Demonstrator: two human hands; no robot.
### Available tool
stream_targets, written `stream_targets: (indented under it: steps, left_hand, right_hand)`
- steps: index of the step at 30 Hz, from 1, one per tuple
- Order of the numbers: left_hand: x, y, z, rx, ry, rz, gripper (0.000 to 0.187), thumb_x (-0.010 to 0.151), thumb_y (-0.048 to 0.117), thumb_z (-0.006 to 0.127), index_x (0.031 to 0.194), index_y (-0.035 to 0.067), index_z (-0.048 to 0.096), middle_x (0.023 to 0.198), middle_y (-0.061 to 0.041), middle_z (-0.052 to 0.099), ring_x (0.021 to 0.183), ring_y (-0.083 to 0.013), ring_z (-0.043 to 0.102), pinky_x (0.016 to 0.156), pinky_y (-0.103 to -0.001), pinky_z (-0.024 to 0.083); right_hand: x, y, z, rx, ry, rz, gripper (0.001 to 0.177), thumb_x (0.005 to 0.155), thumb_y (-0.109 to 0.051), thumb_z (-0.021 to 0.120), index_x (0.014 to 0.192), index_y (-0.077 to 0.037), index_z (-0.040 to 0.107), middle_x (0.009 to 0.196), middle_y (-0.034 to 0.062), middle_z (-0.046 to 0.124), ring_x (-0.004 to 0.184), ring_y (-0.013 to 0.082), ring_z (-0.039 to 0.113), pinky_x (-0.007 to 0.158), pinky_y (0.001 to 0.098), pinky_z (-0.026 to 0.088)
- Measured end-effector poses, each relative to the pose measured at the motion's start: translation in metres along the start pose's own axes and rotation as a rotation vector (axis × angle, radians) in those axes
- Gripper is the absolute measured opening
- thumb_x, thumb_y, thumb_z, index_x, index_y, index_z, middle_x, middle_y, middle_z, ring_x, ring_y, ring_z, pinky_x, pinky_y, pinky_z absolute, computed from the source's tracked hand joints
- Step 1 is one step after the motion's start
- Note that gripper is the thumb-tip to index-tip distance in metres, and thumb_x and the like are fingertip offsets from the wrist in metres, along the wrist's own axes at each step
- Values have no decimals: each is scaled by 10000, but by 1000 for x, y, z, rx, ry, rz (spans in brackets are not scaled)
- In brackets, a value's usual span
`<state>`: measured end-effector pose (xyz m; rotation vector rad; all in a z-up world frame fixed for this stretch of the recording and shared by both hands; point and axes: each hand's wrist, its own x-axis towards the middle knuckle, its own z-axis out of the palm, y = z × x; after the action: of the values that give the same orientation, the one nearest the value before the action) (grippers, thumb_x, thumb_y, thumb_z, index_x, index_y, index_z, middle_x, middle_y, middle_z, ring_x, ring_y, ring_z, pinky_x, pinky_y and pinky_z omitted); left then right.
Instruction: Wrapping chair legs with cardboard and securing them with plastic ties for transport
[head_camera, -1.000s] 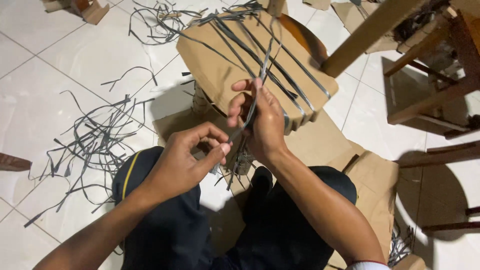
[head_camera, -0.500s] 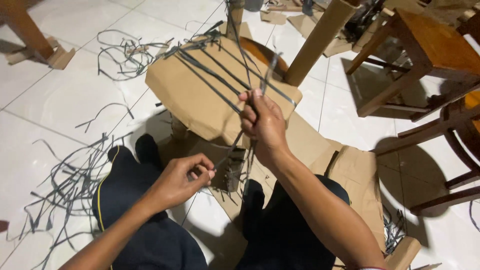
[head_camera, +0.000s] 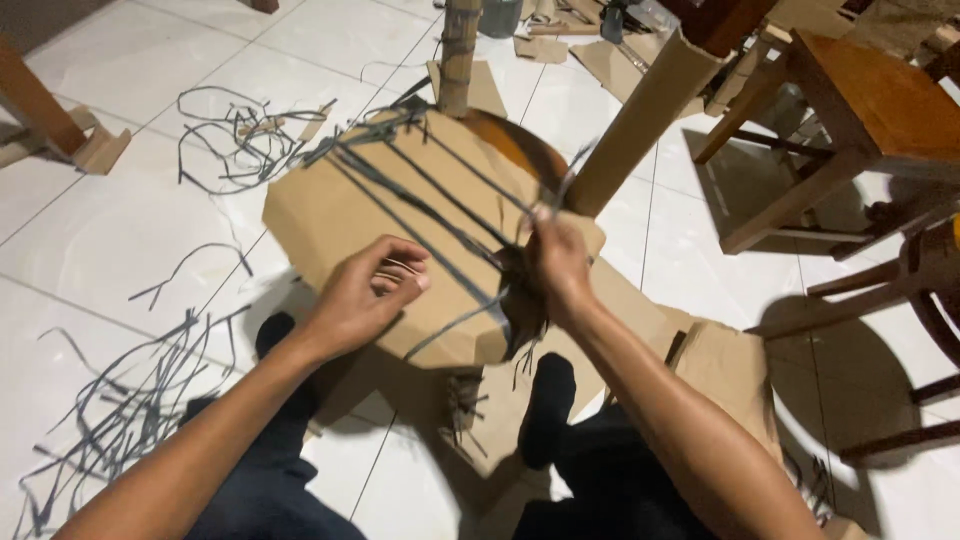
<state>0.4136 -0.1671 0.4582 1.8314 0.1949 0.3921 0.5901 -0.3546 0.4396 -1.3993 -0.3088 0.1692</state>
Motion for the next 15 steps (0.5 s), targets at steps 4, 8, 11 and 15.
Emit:
stream_targets:
  steps: [4, 8, 11, 15]
  left_hand:
    - [54, -13, 26, 1, -65, -4, 414, 848, 123, 740, 1242, 39, 643, 1087, -207, 719, 906, -233, 716, 761, -343, 616]
    - [66, -9, 30, 64, -110, -44, 403, 862, 184, 740, 1232, 48, 655, 1095, -212, 719, 946, -276, 740, 764, -375, 610]
    - [66, -13, 32, 40, -124, -70, 412, 870, 205, 733, 1244, 50, 656, 1082, -209, 721, 919, -272, 741, 756, -375, 604]
    - [75, 0, 41, -18, -90, -43, 420, 918, 260, 696, 1259, 21, 639, 1039, -203, 715, 814, -253, 737, 702, -350, 604]
  right_hand:
    - [4, 8, 13, -266, 7, -55, 309, 1032, -298, 613, 835, -70, 681, 727, 49, 551, 708, 173, 503, 651, 296, 437]
    - [-7, -4, 22, -259, -181, -42, 232, 1038, -218, 592, 899, -51, 672, 733, 14, 557, 725, 147, 501, 680, 304, 447]
    - [-1, 4, 16, -236, -225, -74, 191, 1034, -202, 620, 911, -64, 668, 711, -4, 572, 707, 112, 497, 657, 270, 424]
    - [-1, 0, 20, -228, -234, -115, 147, 1014, -178, 650, 926, -62, 670, 722, 25, 643, 715, 110, 533, 692, 279, 457]
